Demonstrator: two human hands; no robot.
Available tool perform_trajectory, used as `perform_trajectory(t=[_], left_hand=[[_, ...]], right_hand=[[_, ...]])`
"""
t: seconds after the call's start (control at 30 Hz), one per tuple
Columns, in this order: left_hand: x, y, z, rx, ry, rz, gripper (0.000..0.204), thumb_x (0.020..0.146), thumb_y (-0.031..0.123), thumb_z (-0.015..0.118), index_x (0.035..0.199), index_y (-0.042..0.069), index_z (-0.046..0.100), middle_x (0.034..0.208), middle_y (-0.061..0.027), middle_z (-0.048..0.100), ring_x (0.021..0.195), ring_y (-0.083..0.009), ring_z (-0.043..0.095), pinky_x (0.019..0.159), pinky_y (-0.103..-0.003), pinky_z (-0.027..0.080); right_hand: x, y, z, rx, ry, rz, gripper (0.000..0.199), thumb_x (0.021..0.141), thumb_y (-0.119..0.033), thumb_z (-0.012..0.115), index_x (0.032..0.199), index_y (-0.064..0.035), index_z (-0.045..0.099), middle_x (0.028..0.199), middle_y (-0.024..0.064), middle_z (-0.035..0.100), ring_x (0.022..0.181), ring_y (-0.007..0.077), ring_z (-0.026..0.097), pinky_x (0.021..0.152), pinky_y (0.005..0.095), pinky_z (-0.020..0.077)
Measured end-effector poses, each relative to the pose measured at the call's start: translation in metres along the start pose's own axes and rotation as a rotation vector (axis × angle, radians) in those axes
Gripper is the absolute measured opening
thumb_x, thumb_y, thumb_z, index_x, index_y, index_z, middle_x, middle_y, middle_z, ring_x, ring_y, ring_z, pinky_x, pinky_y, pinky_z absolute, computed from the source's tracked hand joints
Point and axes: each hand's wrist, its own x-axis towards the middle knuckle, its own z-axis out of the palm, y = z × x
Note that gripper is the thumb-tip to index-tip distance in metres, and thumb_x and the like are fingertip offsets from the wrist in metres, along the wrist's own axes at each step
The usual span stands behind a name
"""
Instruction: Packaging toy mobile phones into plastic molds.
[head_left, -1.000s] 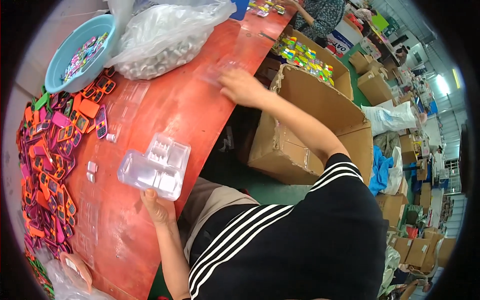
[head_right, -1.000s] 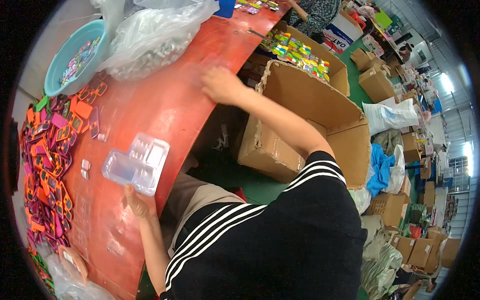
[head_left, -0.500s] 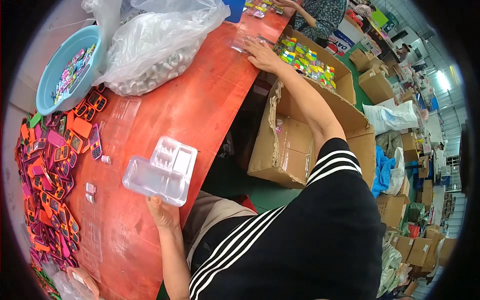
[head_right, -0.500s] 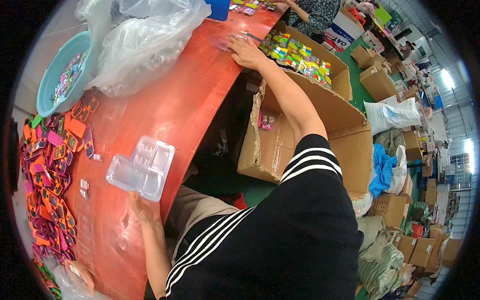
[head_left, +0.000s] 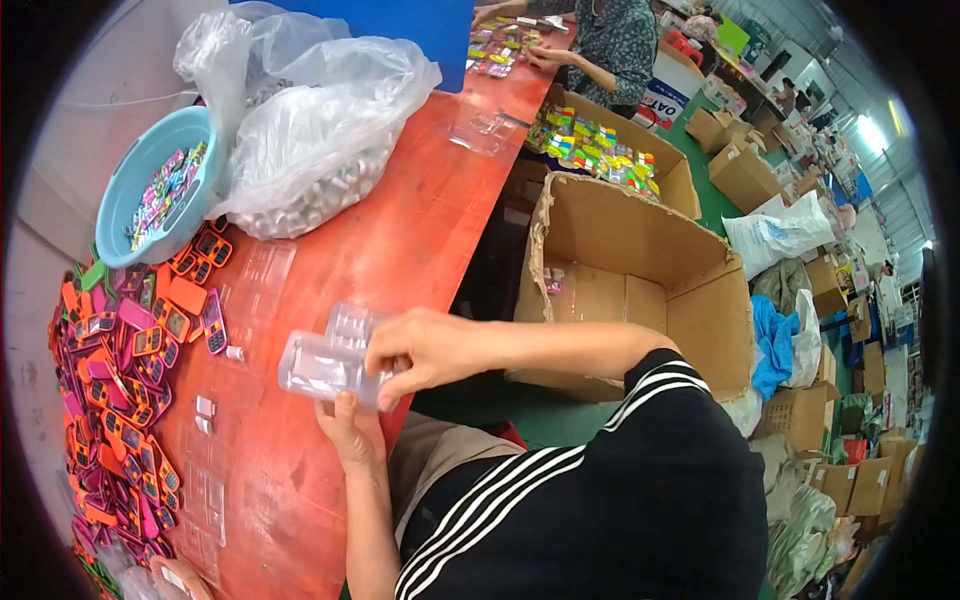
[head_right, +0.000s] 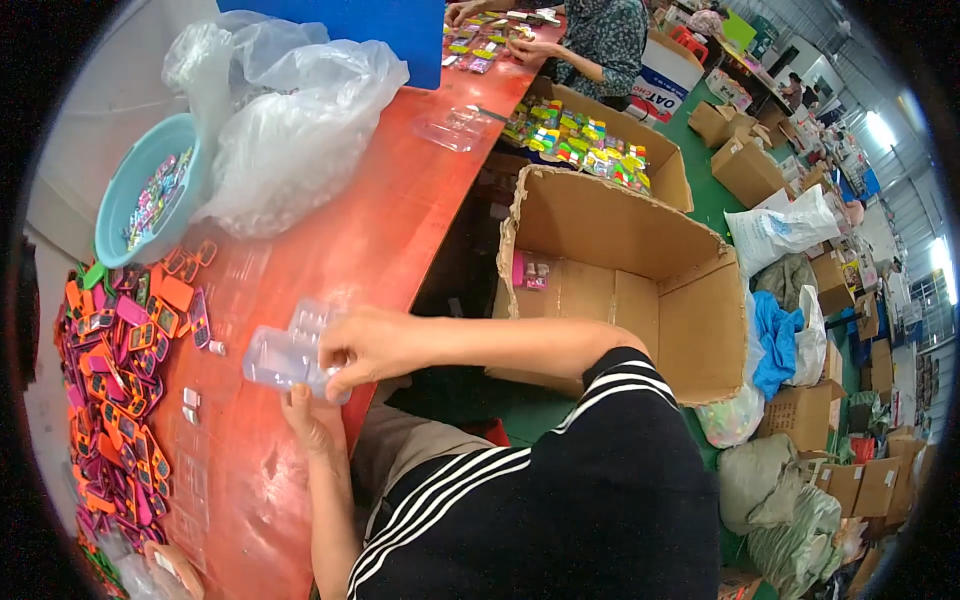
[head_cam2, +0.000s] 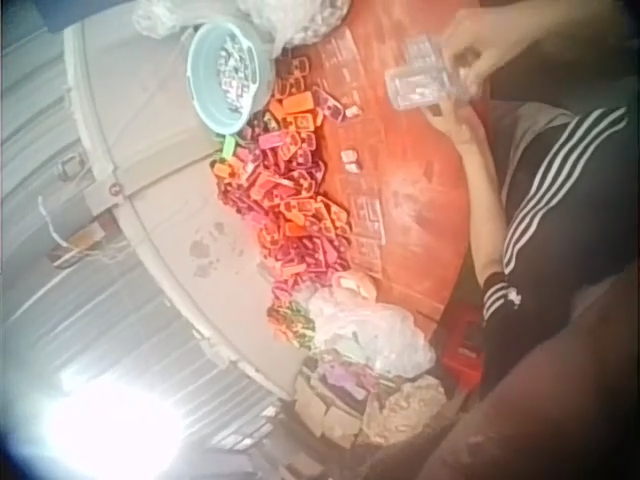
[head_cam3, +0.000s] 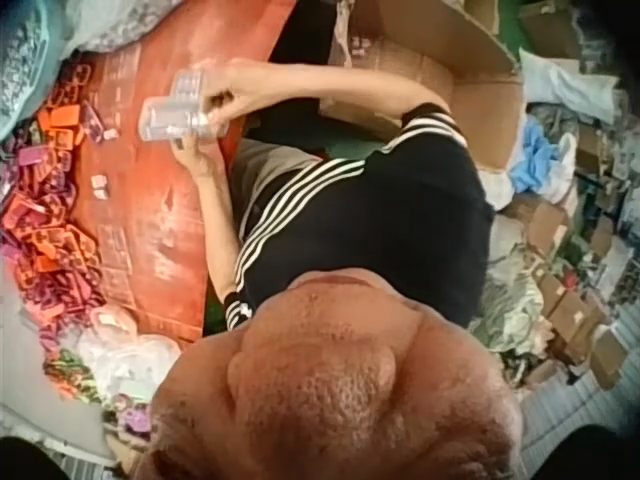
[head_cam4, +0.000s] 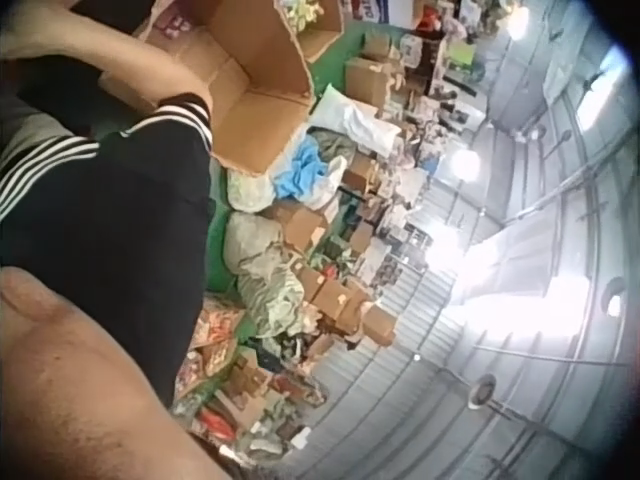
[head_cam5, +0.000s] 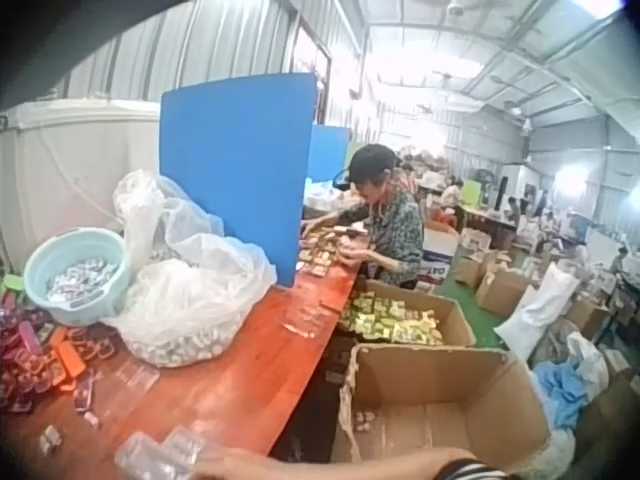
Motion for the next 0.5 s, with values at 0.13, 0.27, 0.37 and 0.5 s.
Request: perform_trajectory(t=[0.13,0.27,0.37,0.5], left_hand=[[-0.006,0.006,0.004,0.018,-0.024,0.058,0.067,0.071,0.03,0.072,0.121,0.001,0.04,0.113,-0.0098,0.05,0.105,-0.0228,0.051,0.09,-0.037,0.043],[-0.007,0.005,0.008,0.033,-0.003,0.054,0.065,0.07,0.028,0.072,0.121,0.002,0.041,0.113,-0.0095,0.05,0.106,-0.022,0.051,0.091,-0.037,0.042],[-0.001,0.002,0.006,0.006,0.037,0.039,0.06,0.073,0.026,0.066,0.122,0.002,0.041,0.113,-0.0097,0.05,0.105,-0.0223,0.051,0.09,-0.039,0.043],[-0.001,0.007,-0.012,-0.119,0.11,-0.065,0.063,0.07,0.021,0.064,0.124,0.0,0.039,0.115,-0.0108,0.049,0.106,-0.0229,0.051,0.092,-0.038,0.042]], right_hand=[[-0.005,-0.008,0.009,0.197,-0.033,0.001,0.017,0.077,-0.016,0.067,0.085,-0.0001,0.065,0.076,0.0083,0.062,0.071,0.0169,0.062,0.061,0.028,0.0484],[-0.008,-0.014,0.004,0.29,-0.004,0.196,0.011,0.078,-0.007,0.061,0.083,0.0015,0.065,0.071,0.006,0.062,0.065,0.0114,0.06,0.056,0.0252,0.0481],[-0.012,-0.014,0.002,0.206,0.331,0.145,0.006,0.075,-0.004,0.058,0.07,0.0001,0.059,0.064,0.001,0.058,0.059,0.0069,0.053,0.053,0.0229,0.0434],[-0.001,0.003,-0.054,-0.863,0.685,-0.211,0.013,0.064,-0.002,0.059,0.061,-0.0053,0.046,0.057,0.0062,0.05,0.052,0.0196,0.055,0.041,0.0301,0.0406]])
